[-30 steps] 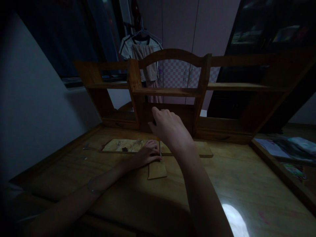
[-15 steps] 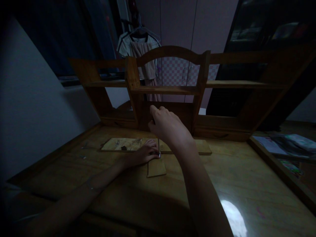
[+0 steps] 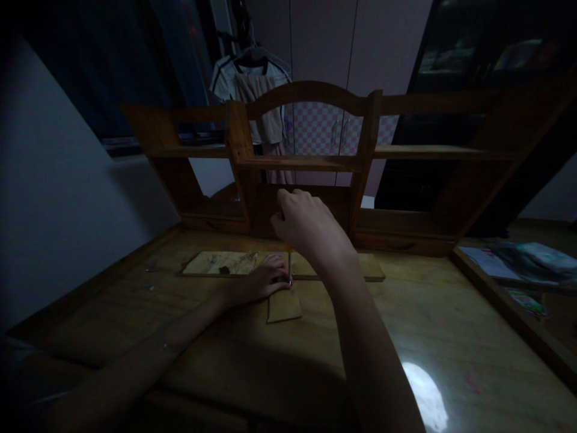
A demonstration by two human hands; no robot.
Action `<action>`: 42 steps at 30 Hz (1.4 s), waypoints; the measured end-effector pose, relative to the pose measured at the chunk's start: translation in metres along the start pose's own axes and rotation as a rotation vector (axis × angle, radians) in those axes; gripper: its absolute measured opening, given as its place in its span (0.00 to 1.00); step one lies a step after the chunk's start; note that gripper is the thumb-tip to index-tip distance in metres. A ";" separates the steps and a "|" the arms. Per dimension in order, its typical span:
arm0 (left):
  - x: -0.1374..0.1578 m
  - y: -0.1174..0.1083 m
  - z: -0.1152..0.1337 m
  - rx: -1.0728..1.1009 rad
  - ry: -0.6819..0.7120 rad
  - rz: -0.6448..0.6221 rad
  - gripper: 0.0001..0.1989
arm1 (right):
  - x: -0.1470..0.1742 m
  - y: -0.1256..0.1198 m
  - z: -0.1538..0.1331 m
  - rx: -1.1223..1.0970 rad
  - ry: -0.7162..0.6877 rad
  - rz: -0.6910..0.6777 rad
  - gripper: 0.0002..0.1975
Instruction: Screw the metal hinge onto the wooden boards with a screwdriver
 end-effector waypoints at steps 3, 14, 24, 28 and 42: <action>0.000 -0.002 0.001 -0.018 0.011 0.019 0.10 | 0.002 -0.001 -0.001 -0.039 0.008 -0.005 0.14; 0.000 -0.004 0.005 -0.036 0.021 0.041 0.10 | -0.001 0.004 -0.003 -0.009 0.010 -0.040 0.08; 0.000 -0.004 0.004 -0.021 0.024 0.041 0.11 | 0.003 0.004 -0.002 -0.022 0.017 -0.035 0.12; 0.000 -0.004 0.005 -0.015 0.038 0.038 0.11 | 0.002 0.002 -0.003 -0.031 -0.011 -0.015 0.10; 0.001 -0.007 0.005 -0.012 0.003 0.040 0.12 | 0.000 0.004 -0.002 -0.038 -0.020 -0.041 0.08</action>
Point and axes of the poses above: each hand's wrist, its own x-axis away from the middle knuckle, its own y-axis out of the palm, z = x × y, the point moved 9 cm from there along -x, towards the middle knuckle, and after that the axes turned 5 degrees about -z, right-handed, at the moved point
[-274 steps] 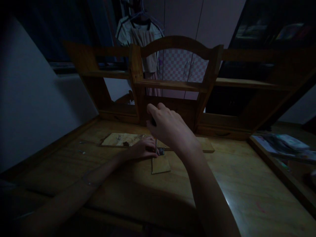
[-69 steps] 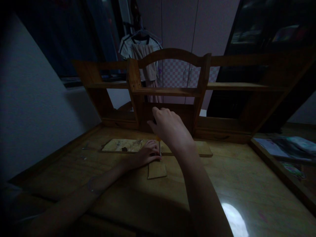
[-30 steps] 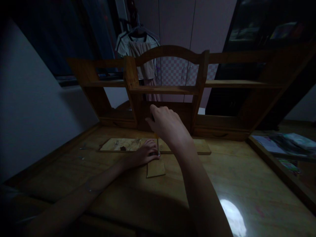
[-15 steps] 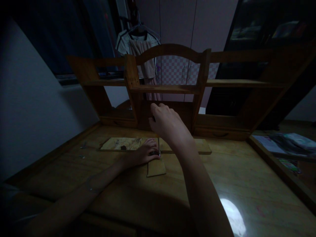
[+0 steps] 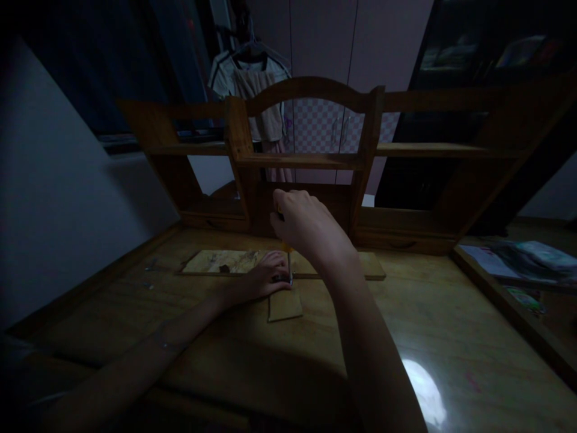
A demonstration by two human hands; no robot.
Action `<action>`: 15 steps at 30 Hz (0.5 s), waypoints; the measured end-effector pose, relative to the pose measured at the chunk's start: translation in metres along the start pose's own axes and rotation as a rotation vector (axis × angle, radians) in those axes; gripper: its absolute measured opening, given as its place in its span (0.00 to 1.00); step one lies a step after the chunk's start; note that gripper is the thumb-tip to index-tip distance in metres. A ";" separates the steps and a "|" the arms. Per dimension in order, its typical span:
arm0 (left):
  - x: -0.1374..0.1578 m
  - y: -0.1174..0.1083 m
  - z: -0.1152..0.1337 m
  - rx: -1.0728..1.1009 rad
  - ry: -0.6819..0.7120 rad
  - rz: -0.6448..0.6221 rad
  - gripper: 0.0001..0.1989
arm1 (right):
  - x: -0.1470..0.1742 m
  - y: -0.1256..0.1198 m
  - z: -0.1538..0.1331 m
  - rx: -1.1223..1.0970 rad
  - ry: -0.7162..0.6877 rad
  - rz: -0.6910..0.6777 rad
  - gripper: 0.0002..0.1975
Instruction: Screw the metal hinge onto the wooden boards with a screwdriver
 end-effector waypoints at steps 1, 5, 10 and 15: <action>0.000 -0.001 0.000 0.000 0.000 -0.002 0.12 | 0.001 -0.001 -0.001 -0.008 -0.004 -0.002 0.08; 0.002 -0.005 0.002 0.001 0.000 -0.021 0.11 | 0.005 -0.005 0.002 -0.027 0.011 0.020 0.16; 0.002 -0.002 -0.001 0.002 0.002 -0.036 0.09 | 0.004 -0.003 0.006 -0.025 0.039 0.011 0.16; 0.002 0.000 -0.003 0.016 -0.001 -0.041 0.08 | 0.003 -0.004 0.003 -0.015 0.020 0.007 0.12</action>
Point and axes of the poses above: each hand's wrist, its own x-axis away from the middle knuckle, its own y-axis out of the palm, z = x × y, the point moved 9 cm from there along -x, towards the middle knuckle, and after that the axes turned 5 degrees about -z, right-handed, at the moved point
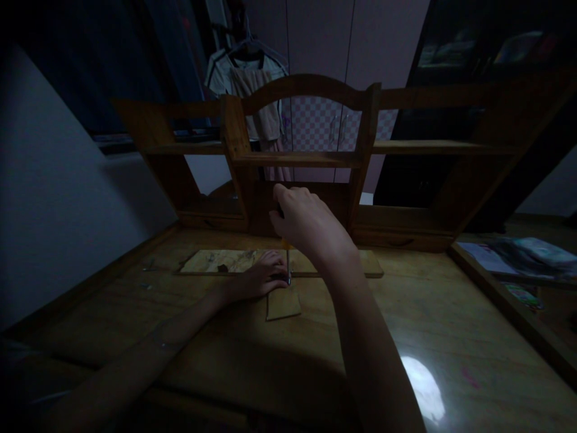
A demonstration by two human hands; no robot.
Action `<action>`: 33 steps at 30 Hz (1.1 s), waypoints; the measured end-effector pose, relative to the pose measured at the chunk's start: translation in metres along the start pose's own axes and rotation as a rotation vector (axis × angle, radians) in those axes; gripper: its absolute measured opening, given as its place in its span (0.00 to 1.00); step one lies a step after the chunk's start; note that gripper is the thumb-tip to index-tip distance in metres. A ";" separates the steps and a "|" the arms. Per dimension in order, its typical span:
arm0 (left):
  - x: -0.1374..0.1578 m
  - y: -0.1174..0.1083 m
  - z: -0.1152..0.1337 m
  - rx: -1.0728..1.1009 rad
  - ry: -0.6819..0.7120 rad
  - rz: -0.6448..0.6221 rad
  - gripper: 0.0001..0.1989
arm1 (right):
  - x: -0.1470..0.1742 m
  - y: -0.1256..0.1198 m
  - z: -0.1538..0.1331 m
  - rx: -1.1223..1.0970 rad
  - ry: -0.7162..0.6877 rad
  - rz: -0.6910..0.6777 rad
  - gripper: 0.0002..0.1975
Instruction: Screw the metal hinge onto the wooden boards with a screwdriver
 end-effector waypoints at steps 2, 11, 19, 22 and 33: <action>0.000 0.000 0.000 0.010 -0.004 -0.004 0.08 | 0.001 -0.001 -0.002 -0.006 -0.012 0.001 0.12; -0.001 0.001 0.000 0.023 -0.007 0.018 0.06 | 0.000 0.003 0.000 -0.023 0.012 -0.024 0.12; -0.002 0.000 0.002 0.040 -0.005 0.038 0.04 | 0.000 0.003 0.001 -0.010 0.015 -0.029 0.12; -0.002 0.000 0.001 0.039 0.000 0.041 0.04 | 0.001 0.002 0.001 -0.012 0.015 -0.030 0.12; 0.002 -0.011 0.011 0.056 -0.007 0.061 0.04 | 0.003 0.002 -0.001 -0.041 -0.004 -0.044 0.14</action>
Point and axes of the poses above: each hand's wrist, its own x-axis away from the middle knuckle, its own y-axis out of the palm, z = x × y, the point moved 9 cm from there along -x, towards the middle knuckle, and after that the axes turned 5 degrees about -z, right-handed, at the moved point
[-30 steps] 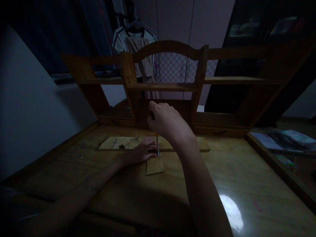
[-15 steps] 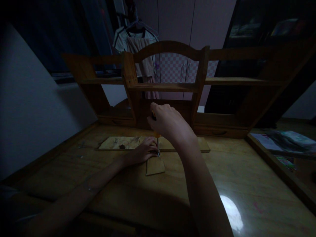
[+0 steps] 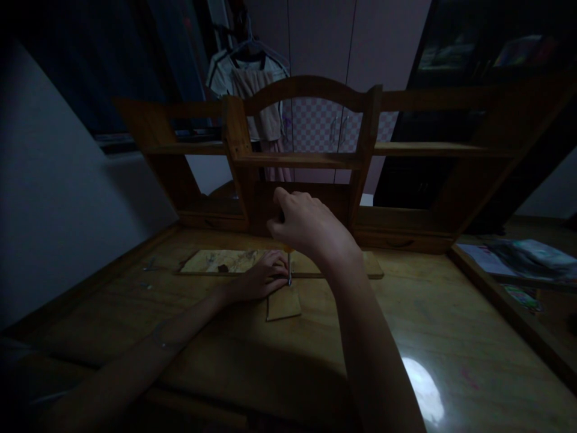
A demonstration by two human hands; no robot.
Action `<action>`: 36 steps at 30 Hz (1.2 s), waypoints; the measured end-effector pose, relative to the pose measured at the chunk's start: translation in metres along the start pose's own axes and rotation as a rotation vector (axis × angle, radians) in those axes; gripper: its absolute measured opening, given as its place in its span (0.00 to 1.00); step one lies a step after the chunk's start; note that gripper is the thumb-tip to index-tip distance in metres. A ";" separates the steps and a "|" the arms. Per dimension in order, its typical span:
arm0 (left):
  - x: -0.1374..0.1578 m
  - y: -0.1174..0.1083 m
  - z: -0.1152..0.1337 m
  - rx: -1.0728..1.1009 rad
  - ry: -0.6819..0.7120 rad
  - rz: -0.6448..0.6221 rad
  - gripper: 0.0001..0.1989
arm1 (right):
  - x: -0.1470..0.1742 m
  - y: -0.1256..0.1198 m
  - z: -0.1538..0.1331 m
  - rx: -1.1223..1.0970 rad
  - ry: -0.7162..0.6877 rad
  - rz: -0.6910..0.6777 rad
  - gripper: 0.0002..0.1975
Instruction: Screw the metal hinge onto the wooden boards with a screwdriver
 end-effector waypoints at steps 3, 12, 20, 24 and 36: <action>-0.001 0.001 0.001 -0.007 0.001 -0.020 0.06 | 0.000 0.002 -0.003 -0.009 0.002 -0.027 0.18; -0.001 -0.008 -0.005 -0.019 -0.011 0.056 0.19 | -0.001 0.001 -0.005 0.044 0.008 -0.002 0.09; -0.002 -0.010 0.004 -0.010 -0.014 0.056 0.08 | 0.000 0.000 -0.005 0.059 0.005 0.001 0.12; -0.001 -0.005 0.008 -0.008 -0.015 0.016 0.02 | 0.000 -0.001 -0.006 0.085 0.006 0.007 0.09; -0.002 -0.002 0.004 0.016 -0.035 0.023 0.05 | -0.003 0.004 -0.007 0.006 -0.019 -0.016 0.13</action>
Point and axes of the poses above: each hand's wrist, its own x-axis away from the middle knuckle, its own y-axis out of the palm, z = x × y, the point moved 9 cm from there along -x, towards the middle knuckle, and after that the axes turned 5 degrees about -z, right-handed, at the moved point
